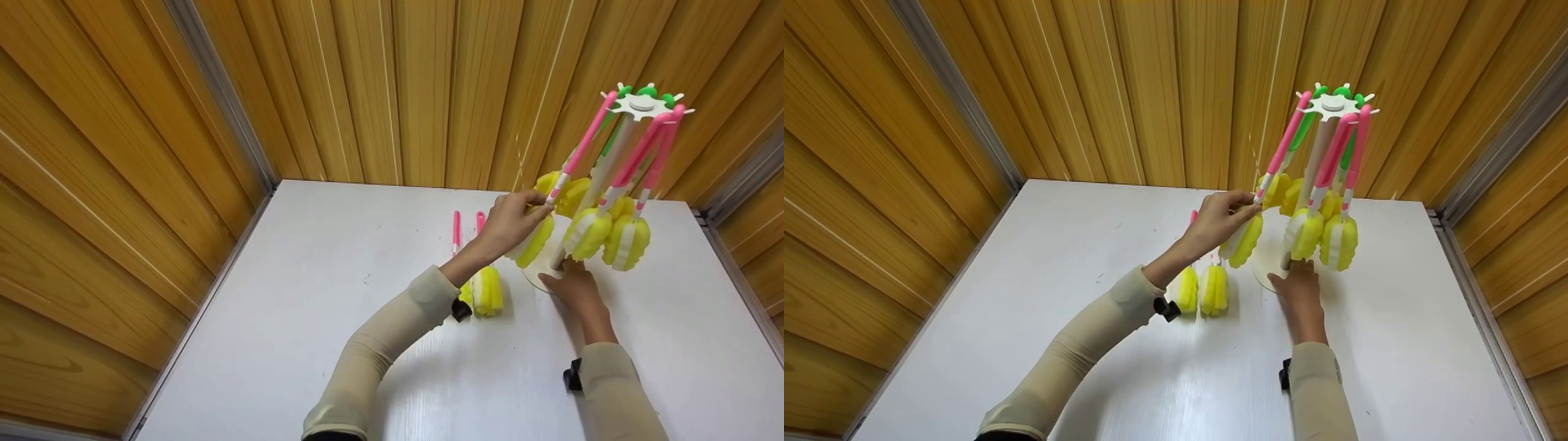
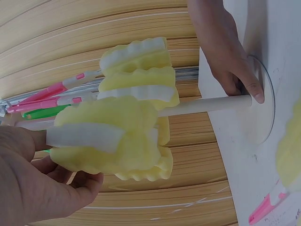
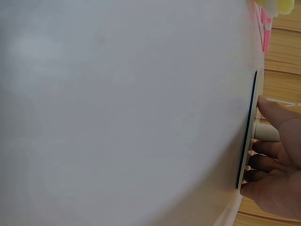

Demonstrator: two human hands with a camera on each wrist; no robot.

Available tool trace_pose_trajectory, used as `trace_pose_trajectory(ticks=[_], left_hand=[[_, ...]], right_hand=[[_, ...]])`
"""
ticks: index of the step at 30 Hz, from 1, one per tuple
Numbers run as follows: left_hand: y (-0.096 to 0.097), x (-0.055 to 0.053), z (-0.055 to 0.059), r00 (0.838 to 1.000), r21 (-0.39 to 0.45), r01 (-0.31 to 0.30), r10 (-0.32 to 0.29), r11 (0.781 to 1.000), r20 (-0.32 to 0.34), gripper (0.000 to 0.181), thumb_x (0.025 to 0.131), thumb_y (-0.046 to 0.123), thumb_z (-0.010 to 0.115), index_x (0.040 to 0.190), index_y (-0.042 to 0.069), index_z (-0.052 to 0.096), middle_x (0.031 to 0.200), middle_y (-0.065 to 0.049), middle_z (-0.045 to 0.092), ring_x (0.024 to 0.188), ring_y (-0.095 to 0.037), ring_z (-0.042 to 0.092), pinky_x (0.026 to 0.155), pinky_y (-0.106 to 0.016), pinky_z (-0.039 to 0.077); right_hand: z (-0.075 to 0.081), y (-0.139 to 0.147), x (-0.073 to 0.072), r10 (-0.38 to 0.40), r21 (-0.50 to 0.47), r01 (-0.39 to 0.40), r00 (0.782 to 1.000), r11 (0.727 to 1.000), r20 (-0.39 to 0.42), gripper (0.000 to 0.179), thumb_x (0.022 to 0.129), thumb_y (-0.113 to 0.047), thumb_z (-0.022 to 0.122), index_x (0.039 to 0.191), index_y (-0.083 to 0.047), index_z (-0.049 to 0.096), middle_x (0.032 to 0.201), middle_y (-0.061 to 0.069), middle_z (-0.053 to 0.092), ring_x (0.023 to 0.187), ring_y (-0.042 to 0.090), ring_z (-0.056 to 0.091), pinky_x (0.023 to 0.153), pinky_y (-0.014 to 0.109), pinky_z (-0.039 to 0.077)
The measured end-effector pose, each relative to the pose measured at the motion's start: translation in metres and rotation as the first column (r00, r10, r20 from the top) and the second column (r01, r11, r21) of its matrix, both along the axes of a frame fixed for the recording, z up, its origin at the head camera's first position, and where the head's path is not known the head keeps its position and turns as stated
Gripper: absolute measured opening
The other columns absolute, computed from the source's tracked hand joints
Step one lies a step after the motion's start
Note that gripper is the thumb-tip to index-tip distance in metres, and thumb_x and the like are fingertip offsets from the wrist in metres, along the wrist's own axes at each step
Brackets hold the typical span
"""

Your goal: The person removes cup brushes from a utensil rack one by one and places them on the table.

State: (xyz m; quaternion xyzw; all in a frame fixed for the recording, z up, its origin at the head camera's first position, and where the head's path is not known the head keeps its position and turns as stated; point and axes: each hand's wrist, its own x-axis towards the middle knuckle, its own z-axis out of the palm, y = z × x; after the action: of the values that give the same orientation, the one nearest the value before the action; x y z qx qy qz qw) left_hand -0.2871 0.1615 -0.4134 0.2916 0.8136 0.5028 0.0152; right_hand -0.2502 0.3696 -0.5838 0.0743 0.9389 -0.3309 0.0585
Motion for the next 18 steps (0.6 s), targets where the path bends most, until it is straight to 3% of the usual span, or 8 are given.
trace_pose_trajectory(ticks=[8, 13, 18], left_hand=[[0.0044, 0.0034, 0.0018, 1.000, -0.003, 0.008, -0.008, 1.000, -0.011, 0.023, 0.103, 0.022, 0.063, 0.117, 0.007, 0.074, 0.106, 0.004, 0.074, 0.089, 0.003, 0.063, 0.076, -0.008, 0.050], [0.0064, 0.0046, 0.0030, 1.000, 0.028, 0.004, -0.003, 1.000, -0.008, 0.023, 0.103, 0.022, 0.062, 0.116, 0.007, 0.074, 0.105, 0.004, 0.073, 0.088, 0.002, 0.063, 0.075, -0.009, 0.051], [0.0053, 0.0036, 0.0042, 0.999, 0.075, -0.004, 0.007, 0.997, -0.047, 0.021, 0.103, 0.020, 0.062, 0.113, 0.005, 0.074, 0.104, 0.001, 0.074, 0.088, 0.001, 0.064, 0.074, -0.009, 0.051]], right_hand=[[-0.0018, 0.0016, 0.0002, 0.023, -0.016, -0.023, 0.999, 1.000, -0.029, 0.084, 0.103, -0.037, 0.060, 0.154, 0.014, 0.018, 0.154, 0.041, 0.022, 0.138, 0.060, 0.028, 0.114, 0.068, 0.026], [-0.0024, 0.0007, 0.0012, 0.017, -0.039, -0.020, 0.998, 0.999, -0.054, 0.083, 0.102, -0.033, 0.062, 0.158, 0.007, 0.015, 0.159, 0.034, 0.020, 0.142, 0.055, 0.028, 0.115, 0.067, 0.025], [-0.0017, -0.0005, 0.0017, 0.011, -0.042, -0.013, 0.999, 0.999, -0.044, 0.084, 0.102, -0.032, 0.062, 0.159, 0.005, 0.013, 0.162, 0.032, 0.016, 0.145, 0.053, 0.024, 0.116, 0.066, 0.022]])
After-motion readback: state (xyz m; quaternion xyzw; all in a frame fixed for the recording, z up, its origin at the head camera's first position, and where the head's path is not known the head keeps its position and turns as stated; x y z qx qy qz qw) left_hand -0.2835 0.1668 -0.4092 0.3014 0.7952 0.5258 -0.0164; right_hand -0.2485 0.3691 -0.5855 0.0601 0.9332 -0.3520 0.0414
